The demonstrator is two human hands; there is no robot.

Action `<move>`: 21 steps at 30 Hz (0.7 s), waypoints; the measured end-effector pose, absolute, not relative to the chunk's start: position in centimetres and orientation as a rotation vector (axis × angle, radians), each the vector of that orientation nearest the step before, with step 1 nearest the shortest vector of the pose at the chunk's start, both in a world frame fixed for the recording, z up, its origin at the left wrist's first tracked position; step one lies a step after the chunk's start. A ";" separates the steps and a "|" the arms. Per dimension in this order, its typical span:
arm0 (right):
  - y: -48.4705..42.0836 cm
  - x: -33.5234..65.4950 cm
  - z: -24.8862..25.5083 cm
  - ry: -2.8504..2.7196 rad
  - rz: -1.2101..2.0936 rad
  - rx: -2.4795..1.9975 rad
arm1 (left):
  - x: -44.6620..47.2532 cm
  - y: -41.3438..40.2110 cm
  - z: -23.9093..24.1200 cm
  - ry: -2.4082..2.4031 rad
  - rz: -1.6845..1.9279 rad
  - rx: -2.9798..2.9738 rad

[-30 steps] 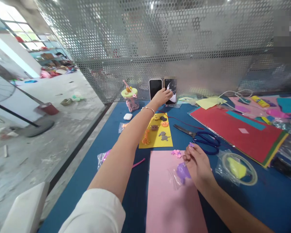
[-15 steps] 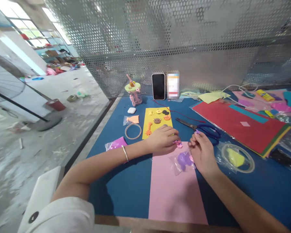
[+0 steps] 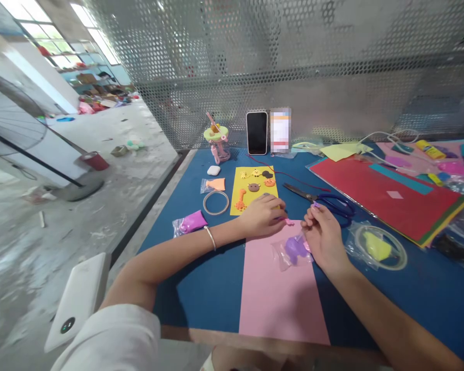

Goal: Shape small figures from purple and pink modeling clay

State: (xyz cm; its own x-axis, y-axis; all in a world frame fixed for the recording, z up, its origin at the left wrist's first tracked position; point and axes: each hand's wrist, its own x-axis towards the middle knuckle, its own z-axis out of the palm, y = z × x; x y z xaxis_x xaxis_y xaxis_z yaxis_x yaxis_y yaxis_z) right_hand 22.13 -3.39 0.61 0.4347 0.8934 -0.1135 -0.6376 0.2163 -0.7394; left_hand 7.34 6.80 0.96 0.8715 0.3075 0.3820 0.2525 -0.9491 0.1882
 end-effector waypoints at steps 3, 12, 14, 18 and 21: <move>-3.4 22.2 0.6 -0.372 1.097 -0.818 | 7.2 6.8 1.2 0.525 0.696 2.694; -3.4 22.3 0.5 -0.406 1.105 -0.834 | 2.6 6.6 3.1 0.786 0.445 2.453; -3.4 22.4 0.4 -0.417 1.108 -0.839 | 2.0 6.6 3.2 0.831 0.406 2.494; -3.4 22.4 0.3 -0.454 1.109 -0.871 | 1.6 7.5 3.2 0.757 0.263 2.556; -3.4 22.4 0.3 -0.483 1.101 -0.903 | 1.6 8.8 4.1 0.580 0.100 2.609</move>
